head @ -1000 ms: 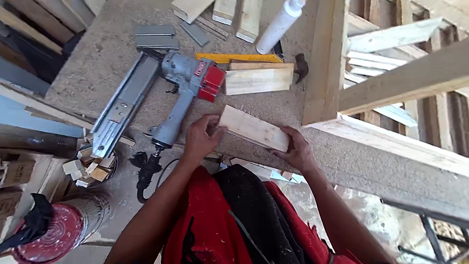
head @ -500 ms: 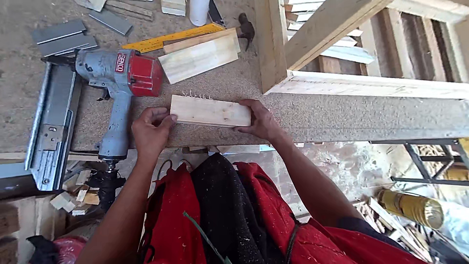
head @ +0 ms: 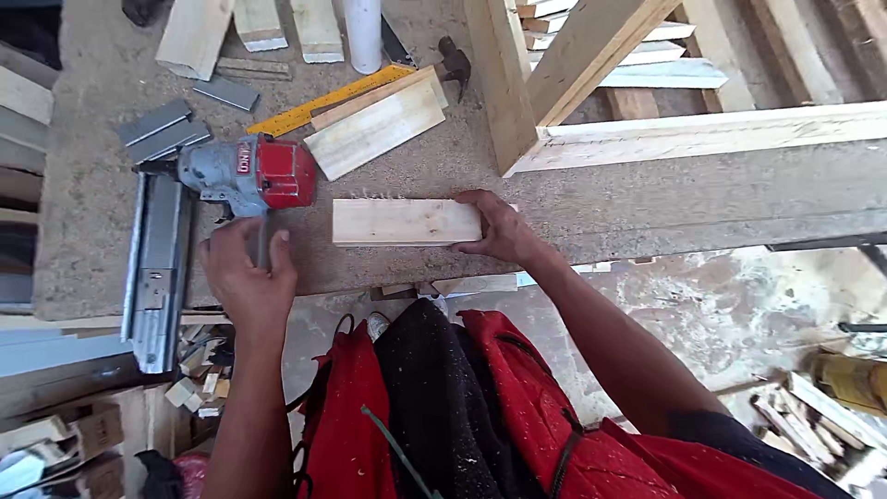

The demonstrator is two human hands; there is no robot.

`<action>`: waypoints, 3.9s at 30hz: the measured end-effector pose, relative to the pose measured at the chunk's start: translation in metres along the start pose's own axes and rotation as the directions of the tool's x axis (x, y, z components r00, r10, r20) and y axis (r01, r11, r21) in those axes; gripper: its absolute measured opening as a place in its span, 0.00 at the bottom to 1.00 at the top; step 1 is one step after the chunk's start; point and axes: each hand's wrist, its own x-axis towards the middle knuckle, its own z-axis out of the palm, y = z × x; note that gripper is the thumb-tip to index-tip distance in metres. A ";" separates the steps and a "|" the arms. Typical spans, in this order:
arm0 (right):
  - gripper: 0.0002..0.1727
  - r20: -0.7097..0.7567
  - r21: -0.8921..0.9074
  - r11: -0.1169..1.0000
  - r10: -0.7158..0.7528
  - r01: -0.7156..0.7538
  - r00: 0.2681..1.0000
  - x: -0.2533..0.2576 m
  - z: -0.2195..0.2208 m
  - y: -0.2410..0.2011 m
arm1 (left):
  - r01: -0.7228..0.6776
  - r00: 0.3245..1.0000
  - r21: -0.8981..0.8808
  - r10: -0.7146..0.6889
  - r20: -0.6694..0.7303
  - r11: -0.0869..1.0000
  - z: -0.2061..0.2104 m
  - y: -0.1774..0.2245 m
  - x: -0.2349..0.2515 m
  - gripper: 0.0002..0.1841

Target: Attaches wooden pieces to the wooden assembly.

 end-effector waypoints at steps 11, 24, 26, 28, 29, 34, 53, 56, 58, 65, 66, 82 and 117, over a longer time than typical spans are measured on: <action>0.50 -0.011 0.010 1.000 0.012 -0.012 1.000 -0.002 0.002 -0.001 | -0.046 0.956 -0.001 0.044 0.290 0.999 0.016 0.022 0.005 0.31; 0.49 -0.009 -0.011 1.000 0.016 -0.016 1.000 -0.002 0.001 -0.003 | -0.044 0.979 0.210 0.001 0.203 0.977 -0.018 0.005 0.012 0.33; 0.49 -0.010 -0.008 1.000 0.001 -0.001 1.000 -0.002 0.000 -0.002 | 0.092 0.953 0.285 -0.167 0.252 0.954 -0.015 -0.004 0.017 0.42; 0.48 -0.018 -0.007 1.000 -0.028 0.028 0.999 -0.001 0.000 0.000 | 0.212 0.910 0.344 -0.313 0.272 0.915 -0.007 -0.003 0.022 0.46; 0.48 -0.018 -0.007 0.999 -0.032 0.032 0.999 -0.001 0.000 0.000 | 0.253 0.892 0.362 -0.361 0.271 0.897 -0.005 -0.001 0.026 0.47; 0.48 -0.005 -0.003 1.000 -0.008 0.008 1.000 -0.001 -0.001 -0.001 | 0.341 0.843 0.354 -0.450 0.294 0.871 -0.002 -0.010 0.045 0.58; 0.46 0.005 0.037 0.999 0.006 -0.006 1.000 -0.001 -0.001 0.002 | 0.598 0.639 -0.355 -0.159 0.753 0.719 -0.142 0.089 -0.003 0.08; 0.45 -0.006 0.034 0.999 -0.019 0.019 1.000 -0.001 0.000 0.003 | 0.643 0.569 -0.287 -0.191 0.800 0.710 -0.133 0.088 0.005 0.09; 0.45 -0.008 0.036 0.999 -0.035 0.035 0.999 -0.001 0.000 0.005 | 0.654 0.517 -0.218 -0.217 0.828 0.724 -0.130 0.087 0.015 0.11; 0.45 0.007 0.029 0.999 -0.017 0.017 1.000 0.000 -0.001 0.005 | 0.571 0.519 -0.148 -0.215 0.827 0.808 -0.129 0.106 0.031 0.21; 0.45 0.005 0.024 1.000 -0.018 0.018 1.000 0.000 -0.001 0.006 | 0.569 0.529 -0.168 -0.202 0.824 0.805 -0.126 0.110 0.033 0.20; 0.46 -0.012 0.073 0.997 -0.005 0.006 1.000 -0.002 0.001 0.009 | 0.603 0.344 -0.069 -0.181 0.921 0.795 -0.075 0.156 0.033 0.25; 0.74 -0.005 0.044 0.998 0.035 -0.035 0.999 -0.002 0.005 0.007 | 0.217 0.870 0.322 -0.332 0.365 0.922 -0.047 0.116 0.034 0.34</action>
